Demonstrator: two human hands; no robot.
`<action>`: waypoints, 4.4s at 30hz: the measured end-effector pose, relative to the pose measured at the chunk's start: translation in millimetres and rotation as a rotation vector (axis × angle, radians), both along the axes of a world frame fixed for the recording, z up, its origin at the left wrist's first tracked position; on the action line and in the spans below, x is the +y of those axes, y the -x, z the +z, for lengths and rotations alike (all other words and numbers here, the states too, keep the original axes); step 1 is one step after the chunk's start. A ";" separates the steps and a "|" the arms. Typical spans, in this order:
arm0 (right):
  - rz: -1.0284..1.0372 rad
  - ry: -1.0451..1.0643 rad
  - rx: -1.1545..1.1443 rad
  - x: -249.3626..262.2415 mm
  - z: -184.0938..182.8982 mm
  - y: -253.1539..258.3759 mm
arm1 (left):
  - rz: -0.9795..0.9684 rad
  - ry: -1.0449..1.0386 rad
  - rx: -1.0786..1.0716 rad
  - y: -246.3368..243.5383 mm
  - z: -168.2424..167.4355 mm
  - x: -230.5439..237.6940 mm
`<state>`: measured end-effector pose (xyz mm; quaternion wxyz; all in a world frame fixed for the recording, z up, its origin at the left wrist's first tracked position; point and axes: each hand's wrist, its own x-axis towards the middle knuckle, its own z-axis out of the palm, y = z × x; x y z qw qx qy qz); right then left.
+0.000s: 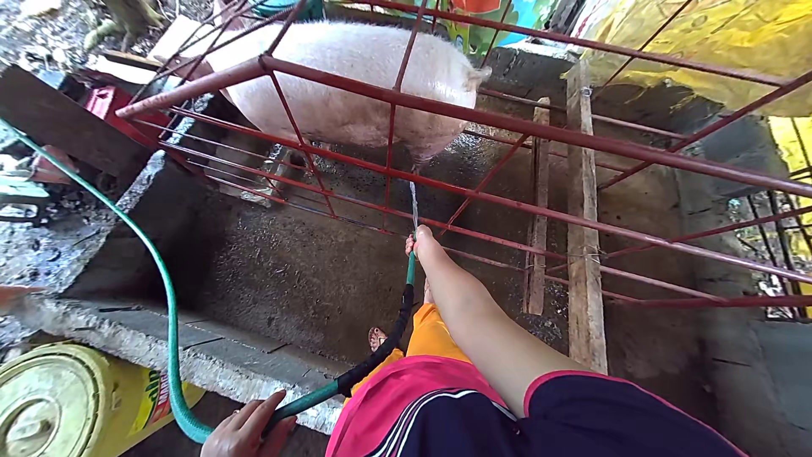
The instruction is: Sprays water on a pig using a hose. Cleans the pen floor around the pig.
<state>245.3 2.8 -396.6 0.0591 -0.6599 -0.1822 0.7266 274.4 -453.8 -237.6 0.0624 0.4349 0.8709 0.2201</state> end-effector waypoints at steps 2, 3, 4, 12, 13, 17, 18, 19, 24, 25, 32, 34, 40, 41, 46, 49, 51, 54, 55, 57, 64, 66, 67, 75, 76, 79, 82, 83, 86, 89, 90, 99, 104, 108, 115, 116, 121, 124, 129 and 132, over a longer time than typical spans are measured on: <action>-0.002 0.012 -0.005 -0.8 -1.9 1.6 | -0.002 0.003 0.009 0.2 0.0 -1.0; -0.003 0.019 -0.008 -1.5 -3.0 2.2 | -0.008 0.002 0.011 0.5 0.3 -1.3; -0.005 0.025 -0.009 -2.0 -4.7 2.5 | -0.011 0.000 0.017 0.7 0.9 -1.1; -0.043 0.025 0.007 3.2 -17.2 0.9 | -0.005 0.017 -0.010 1.0 -1.3 -0.4; -0.042 0.004 0.014 4.8 -13.6 0.2 | -0.002 0.025 -0.017 0.5 -2.9 0.6; -0.016 -0.098 0.037 12.1 -4.6 -3.1 | -0.003 0.057 -0.059 -0.6 -12.5 5.4; -0.009 -0.112 0.038 14.1 -3.5 -3.0 | -0.006 0.059 -0.069 -1.1 -15.5 6.0; -0.003 -0.125 0.040 15.9 -2.3 -2.7 | -0.009 0.059 -0.074 -1.4 -18.5 6.6; -0.001 -0.135 0.031 22.2 -1.0 -3.0 | -0.020 0.059 -0.072 -0.9 -27.4 8.6; 0.006 -0.134 0.027 22.7 -1.8 -2.9 | -0.021 0.063 -0.074 -0.8 -28.0 8.9; 0.067 -0.174 0.057 21.3 6.2 4.5 | -0.023 0.089 -0.127 -1.6 -37.5 5.5; 0.069 -0.184 0.061 21.8 7.4 5.7 | -0.018 0.098 -0.144 -3.2 -39.2 6.0; -0.010 -0.174 0.050 26.5 1.4 1.6 | -0.004 0.106 -0.141 -2.7 -41.6 8.6; -0.032 -0.171 0.057 27.1 -0.2 1.5 | 0.001 0.113 -0.148 -2.2 -42.0 8.8; -0.006 -0.188 0.072 24.5 -1.5 3.0 | 0.001 0.129 -0.184 -1.3 -47.7 8.4; 0.054 -0.218 0.071 22.0 2.3 6.7 | -0.008 0.146 -0.214 -3.1 -52.3 8.1; 0.073 -0.222 0.071 22.0 3.9 8.6 | -0.011 0.149 -0.222 -4.6 -55.8 7.8; 0.077 -0.220 0.067 24.2 4.4 9.2 | -0.007 0.159 -0.230 -5.8 -57.4 9.1; 0.073 -0.217 0.066 25.2 3.9 8.8 | -0.006 0.161 -0.229 -5.9 -57.9 9.6; 0.051 -0.216 0.070 27.7 1.5 6.8 | -0.008 0.161 -0.228 -5.3 -58.8 10.4; -0.041 -0.214 0.071 36.0 -3.9 -3.2 | -0.013 0.150 -0.205 -1.7 -62.5 15.5; -0.054 -0.224 0.076 37.4 -2.0 -4.2 | -0.020 0.143 -0.199 -1.3 -64.6 17.2; -0.054 -0.232 0.079 38.1 -1.0 -4.4 | -0.024 0.144 -0.205 -1.2 -65.7 18.0; -0.020 -0.257 0.090 42.5 5.5 -3.8 | -0.042 0.142 -0.210 -1.7 -71.6 22.0; -0.015 -0.267 0.095 42.6 5.5 -3.6 | -0.039 0.145 -0.214 -2.2 -70.6 22.8; -0.018 -0.270 0.093 43.5 2.8 -3.6 | -0.030 0.147 -0.227 -2.3 -67.3 24.2; -0.038 -0.247 0.077 43.4 -0.3 -6.4 | -0.035 0.133 -0.211 -2.1 -66.6 24.0; -0.046 -0.237 0.070 43.8 -2.7 -8.1 | -0.037 0.134 -0.207 -2.2 -66.4 23.7; -0.070 -0.214 0.051 44.6 -9.5 -14.5 | -0.039 0.137 -0.207 -2.8 -65.6 23.5; -0.109 -0.219 0.046 43.8 -11.8 -20.7 | -0.035 0.142 -0.209 -3.0 -65.8 23.8; -0.120 -0.218 0.048 44.0 -12.0 -22.4 | -0.036 0.144 -0.209 -3.0 -65.7 24.1; -0.125 -0.238 0.078 48.0 -8.0 -23.1 | -0.061 0.177 -0.213 -2.7 -64.1 29.9; 0.060 -0.241 0.054 36.0 2.0 2.4 | -0.053 0.249 -0.309 -9.0 -58.3 26.7; 0.175 -0.276 0.067 29.3 7.6 28.2 | -0.023 0.255 -0.348 -15.6 -58.0 22.7; 0.215 -0.283 0.024 31.1 13.9 39.8 | -0.010 0.210 -0.314 -17.6 -57.6 23.7; 0.214 -0.280 0.008 32.0 11.2 38.5 | -0.011 0.208 -0.312 -17.2 -57.7 23.6; 0.194 -0.268 -0.018 32.5 6.0 31.9 | -0.019 0.219 -0.317 -15.0 -55.7 24.0; 0.196 -0.267 -0.031 33.7 6.6 30.6 | -0.036 0.219 -0.318 -13.8 -55.1 26.1; 0.228 -0.257 0.002 34.4 6.6 29.3 | -0.062 0.256 -0.338 -14.3 -58.2 30.8; 0.233 -0.256 0.035 33.7 5.4 29.5 | -0.070 0.298 -0.373 -14.1 -59.0 33.3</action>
